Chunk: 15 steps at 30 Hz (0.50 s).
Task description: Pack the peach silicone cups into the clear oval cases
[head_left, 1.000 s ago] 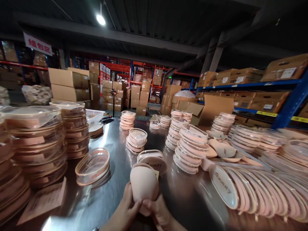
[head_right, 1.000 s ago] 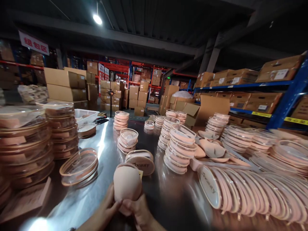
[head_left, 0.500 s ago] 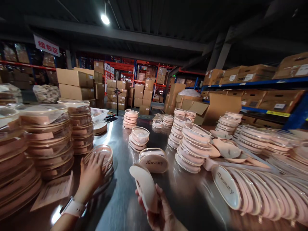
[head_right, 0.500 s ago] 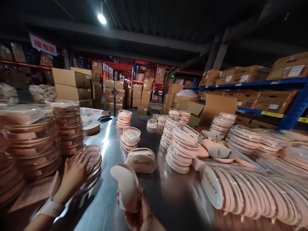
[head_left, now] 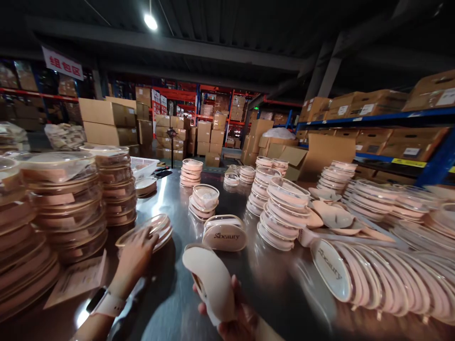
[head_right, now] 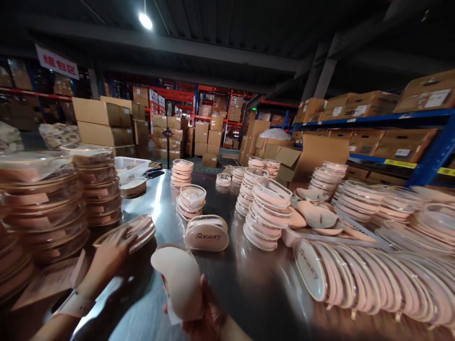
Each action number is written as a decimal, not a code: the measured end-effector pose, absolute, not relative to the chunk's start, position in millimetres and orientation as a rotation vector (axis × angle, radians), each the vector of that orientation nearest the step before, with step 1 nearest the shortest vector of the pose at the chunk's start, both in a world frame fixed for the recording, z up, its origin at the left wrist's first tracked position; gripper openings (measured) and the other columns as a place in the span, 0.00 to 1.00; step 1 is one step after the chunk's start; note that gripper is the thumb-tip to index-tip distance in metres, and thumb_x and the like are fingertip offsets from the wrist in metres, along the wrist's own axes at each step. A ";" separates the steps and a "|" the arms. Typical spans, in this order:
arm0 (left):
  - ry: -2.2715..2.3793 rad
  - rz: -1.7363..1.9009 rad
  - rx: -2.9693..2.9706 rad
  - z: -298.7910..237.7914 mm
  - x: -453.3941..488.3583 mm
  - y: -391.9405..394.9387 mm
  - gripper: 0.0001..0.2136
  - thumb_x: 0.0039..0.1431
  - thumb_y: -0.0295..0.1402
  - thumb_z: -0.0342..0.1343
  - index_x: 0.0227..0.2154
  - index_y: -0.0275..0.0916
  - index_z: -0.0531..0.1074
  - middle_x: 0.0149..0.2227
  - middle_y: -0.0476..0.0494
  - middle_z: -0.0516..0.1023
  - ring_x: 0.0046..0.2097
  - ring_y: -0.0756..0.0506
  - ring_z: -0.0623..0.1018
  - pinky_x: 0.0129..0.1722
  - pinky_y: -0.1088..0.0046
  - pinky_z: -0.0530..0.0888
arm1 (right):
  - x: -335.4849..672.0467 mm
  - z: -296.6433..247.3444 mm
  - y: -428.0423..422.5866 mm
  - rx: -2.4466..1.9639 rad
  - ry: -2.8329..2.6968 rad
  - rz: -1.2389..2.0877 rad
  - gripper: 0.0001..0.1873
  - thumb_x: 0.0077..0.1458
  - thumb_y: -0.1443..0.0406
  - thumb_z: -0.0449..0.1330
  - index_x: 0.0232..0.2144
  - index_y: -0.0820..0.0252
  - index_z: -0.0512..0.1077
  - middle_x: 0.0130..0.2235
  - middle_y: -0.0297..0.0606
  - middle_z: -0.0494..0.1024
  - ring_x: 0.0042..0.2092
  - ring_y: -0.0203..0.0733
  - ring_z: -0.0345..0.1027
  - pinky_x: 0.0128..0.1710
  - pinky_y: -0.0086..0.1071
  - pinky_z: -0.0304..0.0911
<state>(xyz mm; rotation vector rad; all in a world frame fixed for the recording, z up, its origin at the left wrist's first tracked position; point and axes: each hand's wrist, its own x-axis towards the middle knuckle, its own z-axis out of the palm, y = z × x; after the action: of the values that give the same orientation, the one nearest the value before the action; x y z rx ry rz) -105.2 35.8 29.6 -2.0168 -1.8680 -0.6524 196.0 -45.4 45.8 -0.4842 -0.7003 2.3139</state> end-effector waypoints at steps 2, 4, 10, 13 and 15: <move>-1.748 -0.716 -2.001 31.6 -102.1 35.0 0.16 0.60 0.23 0.47 0.42 0.36 0.80 0.51 0.30 0.78 0.49 0.34 0.78 0.50 0.57 0.74 | 197.5 41.4 -44.7 -0.502 -0.712 2.252 0.41 0.30 0.41 0.75 0.45 0.57 0.79 0.46 0.37 0.83 0.39 0.37 0.78 0.25 0.19 0.66; -1.665 -0.804 -2.006 32.0 -97.9 35.1 0.16 0.63 0.26 0.46 0.40 0.37 0.81 0.46 0.32 0.79 0.46 0.36 0.78 0.49 0.57 0.74 | 201.4 36.3 -40.2 -0.549 -0.710 2.147 0.37 0.31 0.43 0.76 0.41 0.57 0.80 0.43 0.37 0.84 0.38 0.38 0.78 0.32 0.24 0.70; -1.642 -0.916 -2.141 25.8 -69.0 30.1 0.14 0.55 0.35 0.63 0.45 0.43 0.80 0.49 0.36 0.78 0.48 0.34 0.78 0.53 0.48 0.71 | 232.1 45.2 -8.9 -0.771 -1.299 1.296 0.41 0.40 0.49 0.73 0.56 0.56 0.71 0.52 0.46 0.78 0.55 0.56 0.70 0.53 0.47 0.68; -1.559 -0.915 -2.281 25.7 -45.5 14.1 0.20 0.47 0.34 0.70 0.46 0.46 0.79 0.50 0.38 0.78 0.50 0.33 0.77 0.56 0.43 0.69 | 244.3 55.0 0.0 -0.862 -1.940 0.769 0.45 0.40 0.61 0.73 0.61 0.57 0.66 0.57 0.49 0.74 0.57 0.57 0.68 0.57 0.47 0.65; -1.418 -0.965 -2.366 30.1 -32.0 0.9 0.23 0.41 0.38 0.74 0.43 0.45 0.80 0.49 0.38 0.78 0.50 0.33 0.77 0.54 0.45 0.71 | 244.9 56.9 -0.8 -0.861 -2.330 0.477 0.44 0.42 0.66 0.71 0.62 0.58 0.65 0.59 0.50 0.72 0.56 0.57 0.69 0.56 0.46 0.67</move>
<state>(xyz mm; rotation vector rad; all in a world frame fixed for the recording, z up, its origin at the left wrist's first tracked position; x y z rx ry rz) -32.0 0.9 30.1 -2.3656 -1.4181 -0.9652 244.9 -0.8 56.9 -0.8611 -2.3298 0.4770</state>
